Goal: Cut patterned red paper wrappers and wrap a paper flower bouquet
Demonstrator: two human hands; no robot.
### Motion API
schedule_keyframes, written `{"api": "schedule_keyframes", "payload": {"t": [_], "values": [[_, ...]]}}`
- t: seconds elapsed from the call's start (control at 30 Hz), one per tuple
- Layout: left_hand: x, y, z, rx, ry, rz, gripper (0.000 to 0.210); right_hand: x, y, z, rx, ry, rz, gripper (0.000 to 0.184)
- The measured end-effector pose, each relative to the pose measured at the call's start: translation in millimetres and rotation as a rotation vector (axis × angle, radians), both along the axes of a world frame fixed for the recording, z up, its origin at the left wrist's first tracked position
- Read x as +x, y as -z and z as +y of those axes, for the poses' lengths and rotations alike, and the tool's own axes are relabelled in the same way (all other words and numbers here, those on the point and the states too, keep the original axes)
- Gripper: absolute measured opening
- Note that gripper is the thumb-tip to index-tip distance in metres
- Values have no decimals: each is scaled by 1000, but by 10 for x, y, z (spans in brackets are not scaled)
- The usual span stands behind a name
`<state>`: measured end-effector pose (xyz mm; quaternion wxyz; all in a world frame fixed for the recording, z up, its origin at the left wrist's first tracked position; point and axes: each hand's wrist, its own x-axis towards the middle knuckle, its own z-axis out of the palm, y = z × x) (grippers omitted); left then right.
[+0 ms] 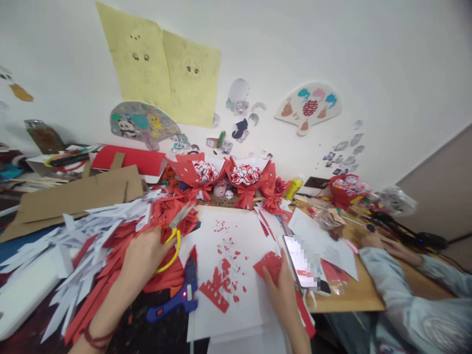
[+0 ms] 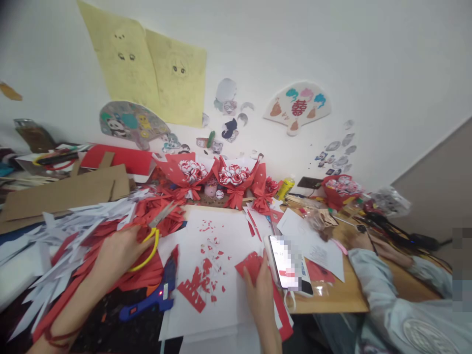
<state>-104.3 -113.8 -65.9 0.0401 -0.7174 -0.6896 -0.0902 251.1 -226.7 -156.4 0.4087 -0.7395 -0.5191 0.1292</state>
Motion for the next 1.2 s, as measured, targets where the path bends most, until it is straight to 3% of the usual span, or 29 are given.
{"api": "schedule_keyframes", "payload": {"t": [0.17, 0.3, 0.5, 0.73, 0.9, 1.03, 1.2], "values": [[32, 24, -131, 90, 9, 98, 38, 9, -19, 31, 53, -36, -53, 71], [93, 93, -34, 121, 73, 139, 30, 68, -29, 52, 111, -74, -231, 63], [95, 252, 142, 69, 126, 168, 31, 201, 16, 60, 109, 10, -533, 52], [65, 307, 124, 51, 117, 144, 28, -17, 4, 184, 175, -128, -349, 41], [29, 316, 40, 75, 68, 134, 32, -153, -48, 283, 99, -215, -230, 39], [-28, 283, 10, 191, 31, 179, 33, -112, -156, 420, 52, -308, -238, 37], [21, 175, 78, 263, 208, 202, 27, -135, -358, 672, -4, -454, -358, 39]]}}
